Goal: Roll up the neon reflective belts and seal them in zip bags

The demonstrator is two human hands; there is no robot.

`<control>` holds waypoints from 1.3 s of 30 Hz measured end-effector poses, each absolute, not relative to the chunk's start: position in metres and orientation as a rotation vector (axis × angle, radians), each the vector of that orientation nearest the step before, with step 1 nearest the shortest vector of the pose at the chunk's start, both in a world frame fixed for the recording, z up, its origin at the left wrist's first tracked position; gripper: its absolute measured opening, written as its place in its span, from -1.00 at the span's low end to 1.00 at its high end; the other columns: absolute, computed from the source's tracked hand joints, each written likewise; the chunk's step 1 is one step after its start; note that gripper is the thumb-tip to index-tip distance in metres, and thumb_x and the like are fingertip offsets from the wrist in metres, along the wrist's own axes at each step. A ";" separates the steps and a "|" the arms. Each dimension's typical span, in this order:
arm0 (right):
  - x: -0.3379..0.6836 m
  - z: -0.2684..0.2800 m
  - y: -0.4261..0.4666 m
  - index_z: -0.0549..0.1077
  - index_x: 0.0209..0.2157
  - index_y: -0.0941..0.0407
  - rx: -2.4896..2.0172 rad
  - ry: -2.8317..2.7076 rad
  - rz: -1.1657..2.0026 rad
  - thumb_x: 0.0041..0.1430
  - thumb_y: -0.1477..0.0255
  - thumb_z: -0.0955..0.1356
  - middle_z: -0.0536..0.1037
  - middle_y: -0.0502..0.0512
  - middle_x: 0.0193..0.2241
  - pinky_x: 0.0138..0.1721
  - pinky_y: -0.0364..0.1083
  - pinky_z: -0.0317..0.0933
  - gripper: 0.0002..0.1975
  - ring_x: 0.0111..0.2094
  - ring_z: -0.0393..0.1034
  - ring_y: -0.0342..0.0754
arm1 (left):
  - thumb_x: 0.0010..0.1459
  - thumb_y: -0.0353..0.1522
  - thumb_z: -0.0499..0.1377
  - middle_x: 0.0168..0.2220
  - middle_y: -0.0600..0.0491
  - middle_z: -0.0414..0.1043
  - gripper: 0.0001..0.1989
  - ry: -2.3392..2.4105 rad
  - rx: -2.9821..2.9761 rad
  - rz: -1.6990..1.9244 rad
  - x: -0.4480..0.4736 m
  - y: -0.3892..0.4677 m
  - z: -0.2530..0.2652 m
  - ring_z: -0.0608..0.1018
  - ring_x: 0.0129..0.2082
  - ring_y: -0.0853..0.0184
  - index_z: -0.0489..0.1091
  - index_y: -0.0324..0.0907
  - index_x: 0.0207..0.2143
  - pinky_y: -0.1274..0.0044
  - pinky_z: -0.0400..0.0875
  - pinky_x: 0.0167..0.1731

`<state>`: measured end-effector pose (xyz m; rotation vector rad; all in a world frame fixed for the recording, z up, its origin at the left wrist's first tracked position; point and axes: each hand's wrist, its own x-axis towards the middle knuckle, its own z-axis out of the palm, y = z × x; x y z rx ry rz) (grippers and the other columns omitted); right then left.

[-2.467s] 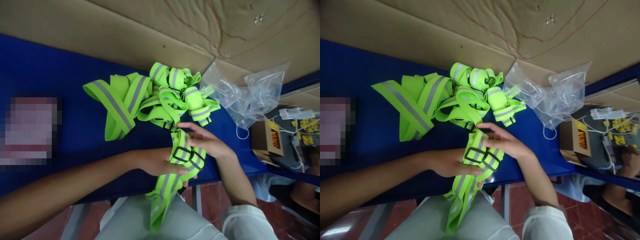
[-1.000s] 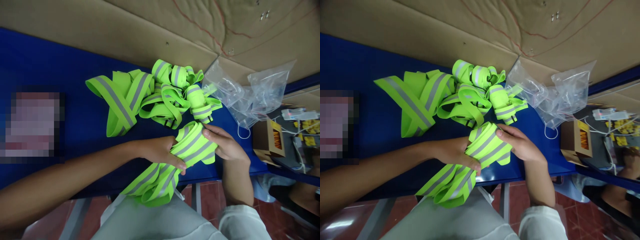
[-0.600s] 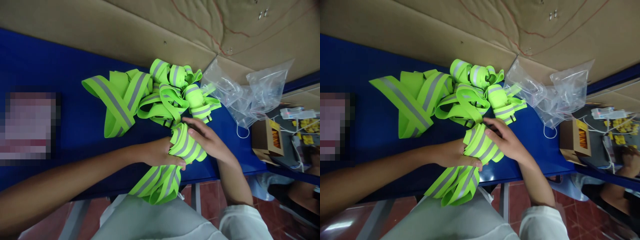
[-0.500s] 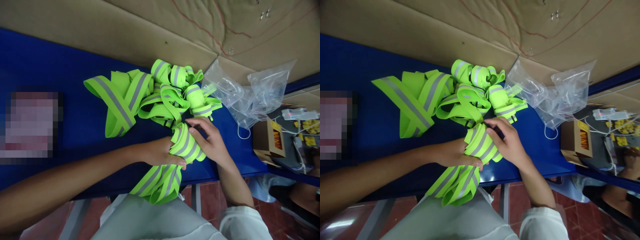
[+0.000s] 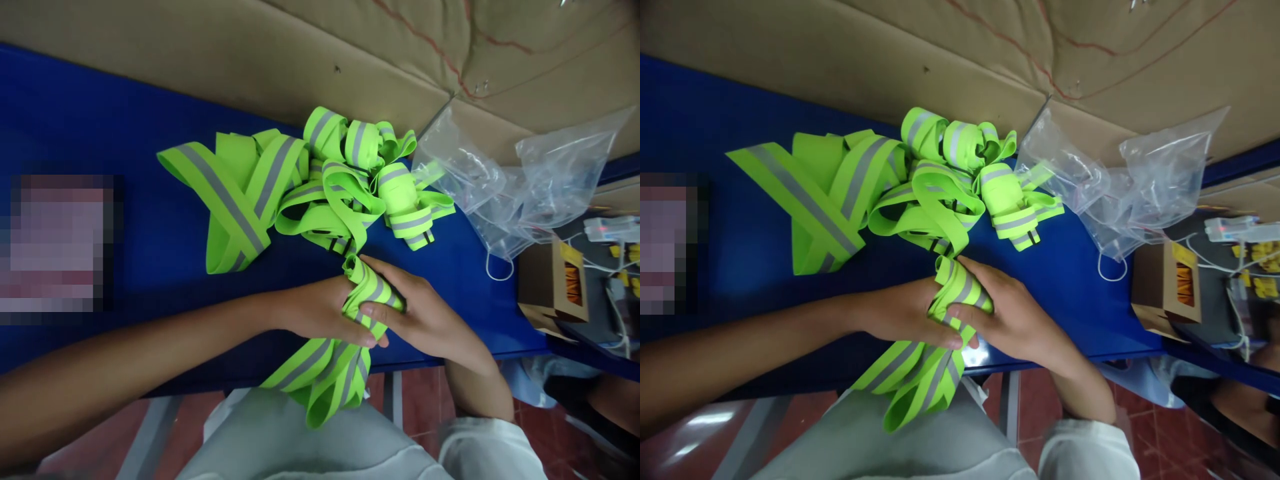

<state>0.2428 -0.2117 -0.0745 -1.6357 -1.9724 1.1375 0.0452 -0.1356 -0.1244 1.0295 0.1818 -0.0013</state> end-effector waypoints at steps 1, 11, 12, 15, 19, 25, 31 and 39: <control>0.243 -0.074 -0.210 0.27 0.38 0.09 -1.630 -1.955 1.157 0.36 0.18 0.41 0.47 0.22 0.29 0.30 0.11 0.33 -0.34 0.27 0.44 0.13 | 0.15 -0.35 0.39 -0.12 -0.07 0.67 -0.71 0.196 0.978 -0.013 0.045 -0.136 -0.124 0.70 -0.08 0.21 0.53 -0.23 -0.08 0.46 0.60 -0.11; 0.257 -0.060 -0.203 0.40 0.27 0.05 -1.560 -1.677 1.377 0.38 0.20 0.41 0.57 0.08 0.19 0.12 -0.08 0.39 -0.50 0.13 0.52 0.02 | 0.05 -0.31 0.48 -0.18 -0.01 0.68 -0.70 0.308 0.673 -0.138 0.045 -0.146 -0.120 0.70 -0.23 0.33 0.59 -0.23 -0.17 0.56 0.60 -0.20; 0.258 -0.060 -0.202 0.42 0.25 0.05 -1.551 -1.629 1.418 0.36 0.19 0.42 0.58 0.07 0.17 0.13 -0.08 0.39 -0.51 0.13 0.52 0.03 | 0.05 -0.30 0.49 -0.18 -0.01 0.68 -0.69 0.309 0.657 -0.147 0.044 -0.146 -0.119 0.70 -0.24 0.33 0.60 -0.23 -0.18 0.56 0.60 -0.21; 0.260 -0.062 -0.198 0.49 0.17 0.05 -1.541 -1.505 1.505 0.34 0.18 0.44 0.63 0.04 0.08 0.10 -0.07 0.40 -0.55 0.08 0.54 0.05 | -0.02 -0.30 0.53 -0.18 -0.02 0.68 -0.62 0.327 0.588 -0.144 0.044 -0.147 -0.116 0.70 -0.25 0.31 0.59 -0.21 -0.15 0.53 0.62 -0.21; 0.259 -0.064 -0.197 0.51 0.14 0.06 -1.579 -1.468 1.466 0.31 0.16 0.46 0.64 0.05 0.07 0.09 -0.04 0.40 -0.55 0.07 0.54 0.07 | -0.12 -0.34 0.58 -0.22 0.00 0.68 -0.56 0.335 0.509 -0.147 0.044 -0.149 -0.114 0.69 -0.27 0.33 0.58 -0.19 -0.16 0.55 0.62 -0.24; 0.256 -0.061 -0.199 0.51 0.14 0.03 -1.557 -1.509 1.431 0.32 0.19 0.46 0.64 0.04 0.06 0.10 -0.05 0.38 -0.58 0.07 0.53 0.05 | -0.27 -0.41 0.61 -0.22 0.04 0.65 -0.46 0.332 0.561 -0.140 0.046 -0.160 -0.120 0.67 -0.30 0.33 0.58 -0.19 -0.17 0.52 0.62 -0.27; 0.260 -0.065 -0.202 0.57 0.11 0.02 -1.560 -1.389 1.460 0.29 0.19 0.48 0.67 0.02 -0.03 -0.06 -0.10 0.45 -0.59 -0.05 0.58 0.03 | -0.16 -0.37 0.56 -0.21 0.00 0.66 -0.54 0.393 0.597 -0.091 0.048 -0.168 -0.123 0.67 -0.27 0.30 0.60 -0.22 -0.14 0.48 0.60 -0.20; 0.272 -0.077 -0.205 0.58 0.14 0.02 -1.583 -1.218 1.519 0.26 0.16 0.49 0.70 0.03 -0.10 -0.03 -0.02 0.49 -0.54 -0.04 0.60 0.10 | -0.16 -0.35 0.56 -0.29 0.05 0.65 -0.58 0.522 0.567 -0.116 0.049 -0.167 -0.121 0.65 -0.32 0.32 0.62 -0.20 -0.19 0.50 0.55 -0.21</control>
